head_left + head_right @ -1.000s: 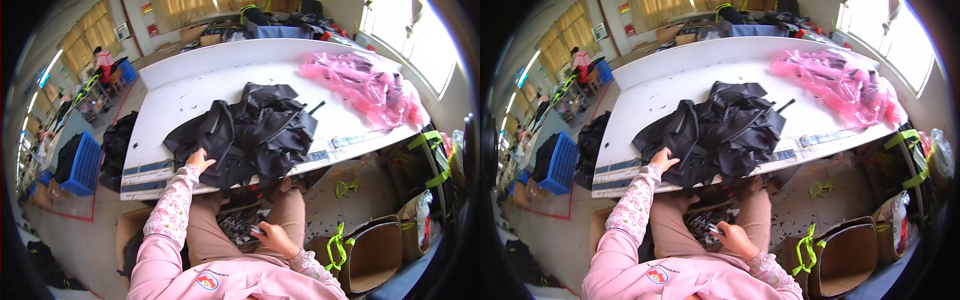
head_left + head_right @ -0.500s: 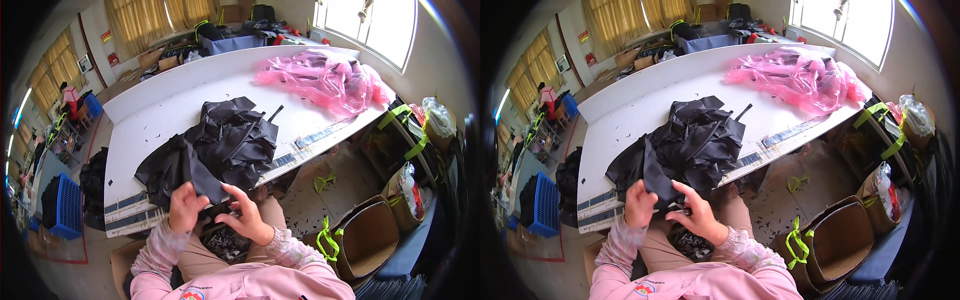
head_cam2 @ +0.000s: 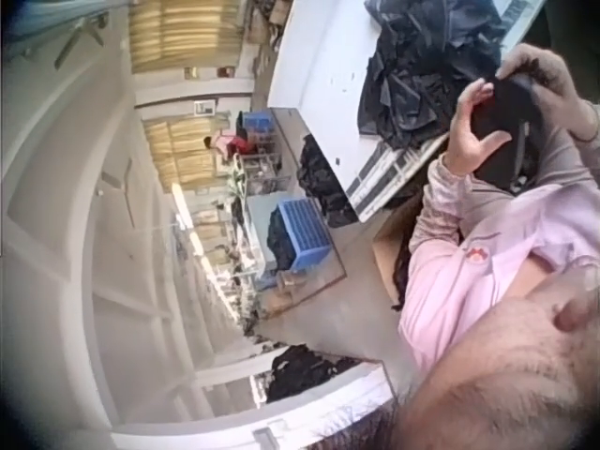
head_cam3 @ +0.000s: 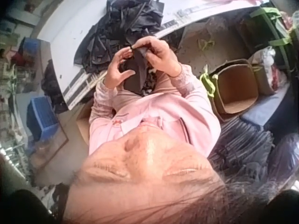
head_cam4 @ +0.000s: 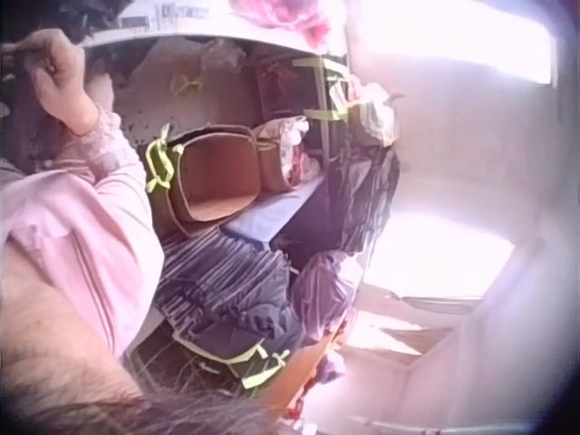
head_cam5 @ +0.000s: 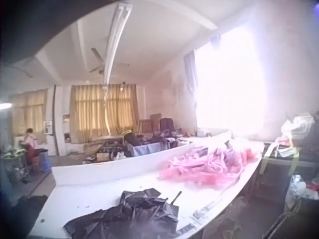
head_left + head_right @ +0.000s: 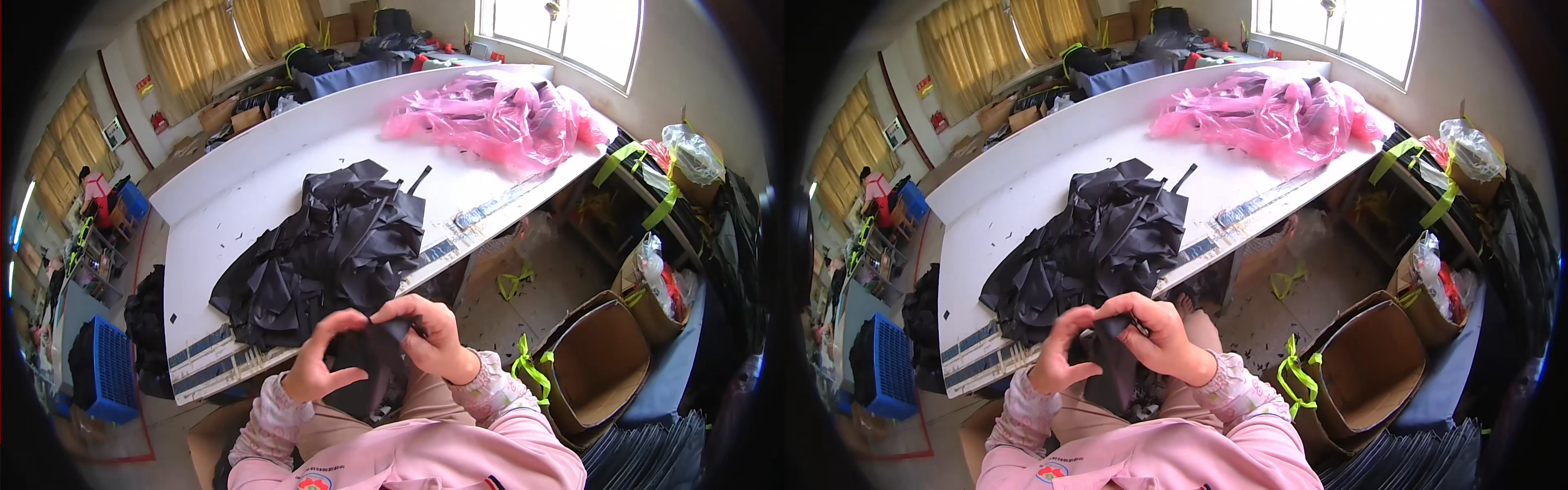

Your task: Use scissors to trim excess material and threads from black fabric pieces at a manufacturing workbench.

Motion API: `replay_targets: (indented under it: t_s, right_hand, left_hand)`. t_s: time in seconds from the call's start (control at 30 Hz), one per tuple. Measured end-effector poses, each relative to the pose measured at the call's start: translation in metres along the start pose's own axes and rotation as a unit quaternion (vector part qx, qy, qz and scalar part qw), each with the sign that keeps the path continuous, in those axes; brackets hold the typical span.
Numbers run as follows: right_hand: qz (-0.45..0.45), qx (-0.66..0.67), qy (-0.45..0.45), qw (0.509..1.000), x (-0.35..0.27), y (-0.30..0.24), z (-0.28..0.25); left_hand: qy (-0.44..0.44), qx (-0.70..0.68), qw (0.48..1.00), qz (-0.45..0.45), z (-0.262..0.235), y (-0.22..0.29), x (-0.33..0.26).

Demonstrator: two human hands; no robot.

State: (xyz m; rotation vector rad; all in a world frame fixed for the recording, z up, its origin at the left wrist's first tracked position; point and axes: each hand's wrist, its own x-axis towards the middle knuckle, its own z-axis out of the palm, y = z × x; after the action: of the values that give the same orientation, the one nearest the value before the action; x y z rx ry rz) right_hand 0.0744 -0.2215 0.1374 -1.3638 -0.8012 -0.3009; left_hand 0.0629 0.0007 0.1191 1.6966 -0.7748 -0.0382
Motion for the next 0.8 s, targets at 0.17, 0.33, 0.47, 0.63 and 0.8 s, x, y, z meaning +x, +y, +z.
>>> replay_targets:
  t_s: [0.17, 0.33, 0.47, 0.63, 0.8]
  right_hand:
    - [0.075, -0.091, 0.073, 0.99, 0.005, 0.008, 0.002]
    - [0.096, -0.128, 0.079, 0.984, 0.011, 0.021, 0.009]
    - [0.143, -0.137, 0.038, 0.979, 0.014, 0.019, 0.018]
    - [0.161, -0.038, 0.003, 0.986, 0.016, 0.02, 0.025]
    - [0.144, 0.034, -0.029, 0.989, 0.017, 0.025, 0.025]
  left_hand:
    - [-0.076, -0.181, 0.972, -0.127, 0.026, -0.049, -0.026]
    - [-0.029, -0.152, 0.984, -0.09, 0.051, -0.069, -0.033]
    - [0.044, -0.055, 0.993, -0.09, 0.055, -0.087, -0.047]
    - [0.16, -0.254, 0.95, -0.082, 0.027, -0.111, -0.041]
    - [0.073, -0.145, 0.984, -0.078, 0.004, -0.102, -0.025]
